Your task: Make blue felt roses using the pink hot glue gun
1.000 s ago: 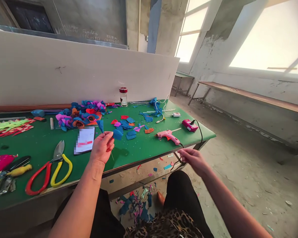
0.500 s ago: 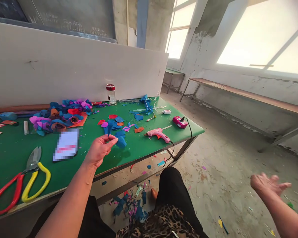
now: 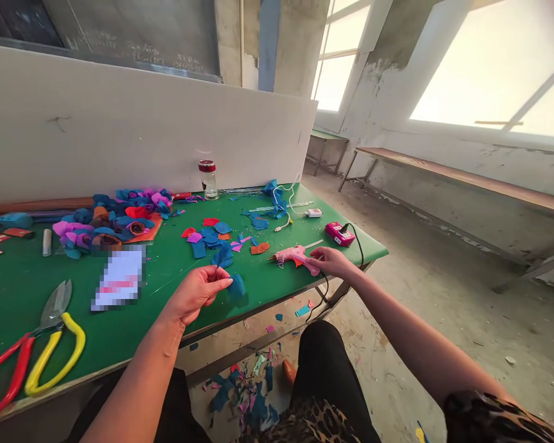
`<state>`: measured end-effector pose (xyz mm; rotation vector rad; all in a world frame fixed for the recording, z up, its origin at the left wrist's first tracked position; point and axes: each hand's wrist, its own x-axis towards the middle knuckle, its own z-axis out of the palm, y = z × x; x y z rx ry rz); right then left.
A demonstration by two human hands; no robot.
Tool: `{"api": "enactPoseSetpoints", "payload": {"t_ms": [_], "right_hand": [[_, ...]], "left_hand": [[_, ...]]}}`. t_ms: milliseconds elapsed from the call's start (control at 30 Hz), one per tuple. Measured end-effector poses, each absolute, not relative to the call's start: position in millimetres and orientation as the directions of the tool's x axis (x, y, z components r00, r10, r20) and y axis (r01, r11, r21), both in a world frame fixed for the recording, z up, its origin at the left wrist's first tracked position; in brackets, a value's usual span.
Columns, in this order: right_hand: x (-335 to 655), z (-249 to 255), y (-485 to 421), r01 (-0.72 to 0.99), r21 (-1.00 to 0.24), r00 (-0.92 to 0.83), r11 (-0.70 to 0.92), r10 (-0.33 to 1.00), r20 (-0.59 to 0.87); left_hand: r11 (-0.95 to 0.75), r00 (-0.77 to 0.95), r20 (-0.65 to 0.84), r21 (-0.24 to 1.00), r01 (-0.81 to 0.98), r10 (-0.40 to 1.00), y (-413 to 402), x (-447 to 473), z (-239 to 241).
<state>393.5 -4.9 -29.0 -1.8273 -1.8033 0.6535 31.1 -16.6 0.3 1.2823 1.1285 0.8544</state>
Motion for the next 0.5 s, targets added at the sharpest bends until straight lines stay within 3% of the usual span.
{"api": "enactPoseSetpoints", "payload": {"t_ms": [167, 267, 400, 500], "right_hand": [[377, -23, 7, 0.753, -0.658, -0.127, 0.024, 0.986, -0.110], [373, -15, -4, 0.657, -0.753, -0.107, -0.009, 0.989, -0.105], [354, -2, -35, 0.188, -0.980, -0.067, -0.064, 0.995, -0.078], [332, 0, -60, -0.126, -0.988, -0.130, -0.092, 0.989, -0.076]], "left_hand": [[0.131, 0.189, -0.174, 0.967, 0.220, 0.966, -12, 21, -6], [0.097, 0.121, -0.141, 0.944, 0.315, 0.983, -10, 15, -11], [0.001, 0.073, -0.040, 0.882, 0.471, 0.997, -8, 10, -18], [-0.037, 0.054, 0.007, 0.822, 0.568, 0.999, -9, 9, -20]]}}
